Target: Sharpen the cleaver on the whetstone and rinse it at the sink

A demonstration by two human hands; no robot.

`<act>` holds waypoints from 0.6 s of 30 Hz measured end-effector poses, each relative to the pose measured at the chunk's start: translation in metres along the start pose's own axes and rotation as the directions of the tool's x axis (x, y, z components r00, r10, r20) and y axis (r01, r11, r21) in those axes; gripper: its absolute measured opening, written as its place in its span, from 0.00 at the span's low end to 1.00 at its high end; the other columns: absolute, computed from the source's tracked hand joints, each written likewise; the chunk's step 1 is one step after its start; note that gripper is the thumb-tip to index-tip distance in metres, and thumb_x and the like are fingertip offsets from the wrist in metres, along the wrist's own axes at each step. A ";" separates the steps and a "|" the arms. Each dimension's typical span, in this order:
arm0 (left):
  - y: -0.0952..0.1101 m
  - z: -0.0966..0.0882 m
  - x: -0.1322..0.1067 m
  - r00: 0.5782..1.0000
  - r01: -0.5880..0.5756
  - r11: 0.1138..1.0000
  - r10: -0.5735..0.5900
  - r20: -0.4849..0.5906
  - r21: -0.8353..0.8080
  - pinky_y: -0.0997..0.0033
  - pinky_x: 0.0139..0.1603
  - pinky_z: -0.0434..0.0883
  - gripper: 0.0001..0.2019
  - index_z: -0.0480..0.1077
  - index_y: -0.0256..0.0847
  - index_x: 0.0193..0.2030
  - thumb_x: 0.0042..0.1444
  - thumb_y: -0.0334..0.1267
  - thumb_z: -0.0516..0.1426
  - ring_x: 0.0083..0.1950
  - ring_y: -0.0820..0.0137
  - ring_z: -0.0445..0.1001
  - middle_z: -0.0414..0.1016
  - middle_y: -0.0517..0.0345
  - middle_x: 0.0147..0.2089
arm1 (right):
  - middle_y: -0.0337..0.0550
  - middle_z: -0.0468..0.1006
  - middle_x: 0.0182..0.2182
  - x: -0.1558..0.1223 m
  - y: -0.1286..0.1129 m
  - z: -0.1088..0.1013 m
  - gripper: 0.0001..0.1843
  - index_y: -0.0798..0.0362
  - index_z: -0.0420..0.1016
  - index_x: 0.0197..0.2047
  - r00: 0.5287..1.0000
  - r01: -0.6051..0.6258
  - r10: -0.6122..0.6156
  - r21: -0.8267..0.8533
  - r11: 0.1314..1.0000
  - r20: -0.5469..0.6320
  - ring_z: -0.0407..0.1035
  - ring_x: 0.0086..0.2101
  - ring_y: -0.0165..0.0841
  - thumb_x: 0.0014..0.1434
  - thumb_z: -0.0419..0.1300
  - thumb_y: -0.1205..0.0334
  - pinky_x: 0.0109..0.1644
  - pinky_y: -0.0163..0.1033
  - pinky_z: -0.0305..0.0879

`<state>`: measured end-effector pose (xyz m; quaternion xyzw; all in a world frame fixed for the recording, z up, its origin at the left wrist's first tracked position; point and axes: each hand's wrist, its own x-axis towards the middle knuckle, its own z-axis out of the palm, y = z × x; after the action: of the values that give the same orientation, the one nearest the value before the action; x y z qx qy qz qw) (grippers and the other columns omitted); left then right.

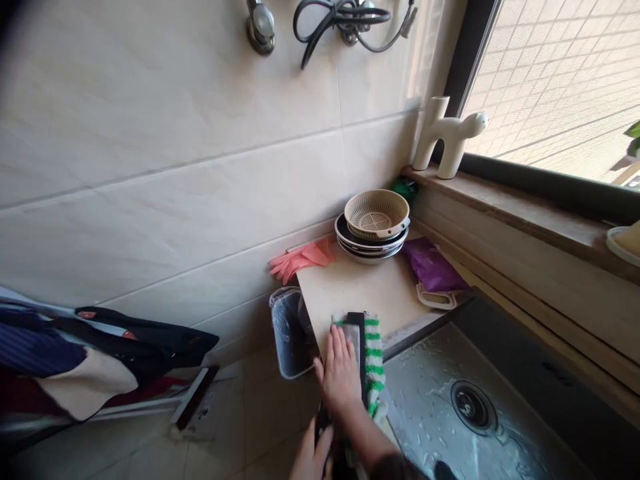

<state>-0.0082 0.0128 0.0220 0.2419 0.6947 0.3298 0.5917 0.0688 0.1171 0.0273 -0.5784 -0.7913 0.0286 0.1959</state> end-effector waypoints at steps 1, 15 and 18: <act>-0.006 -0.003 -0.003 1.000 0.009 1.000 -0.009 -0.015 0.001 0.72 0.26 0.69 0.32 0.69 0.44 0.54 0.45 0.56 0.66 0.25 0.66 0.73 0.71 0.59 0.25 | 0.54 0.54 0.70 -0.010 -0.002 0.003 0.33 0.62 0.57 0.70 1.000 0.005 -0.005 -0.009 1.000 -0.029 0.49 0.68 0.44 0.69 0.46 0.48 0.68 0.51 0.51; 0.014 0.009 0.010 0.987 -0.018 1.000 0.015 0.158 0.016 0.78 0.12 0.57 0.44 0.56 0.41 0.56 0.44 0.75 0.52 0.13 0.77 0.53 0.55 0.77 0.17 | 0.55 0.60 0.67 0.043 0.021 -0.013 0.30 0.61 0.65 0.65 0.994 0.059 -0.059 0.003 0.998 0.089 0.50 0.67 0.46 0.68 0.50 0.50 0.69 0.55 0.47; 0.008 0.008 0.004 0.987 -0.023 1.000 0.024 0.160 -0.006 0.78 0.13 0.58 0.44 0.56 0.41 0.55 0.43 0.75 0.53 0.13 0.78 0.53 0.54 0.77 0.17 | 0.56 0.57 0.69 0.037 0.022 -0.017 0.32 0.62 0.63 0.66 0.986 0.105 -0.104 0.006 0.994 0.131 0.48 0.68 0.44 0.69 0.48 0.48 0.70 0.52 0.46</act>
<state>-0.0015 0.0228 0.0248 0.2748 0.6413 0.3175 0.6421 0.0846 0.1558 0.0471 -0.5330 -0.8318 0.0562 0.1444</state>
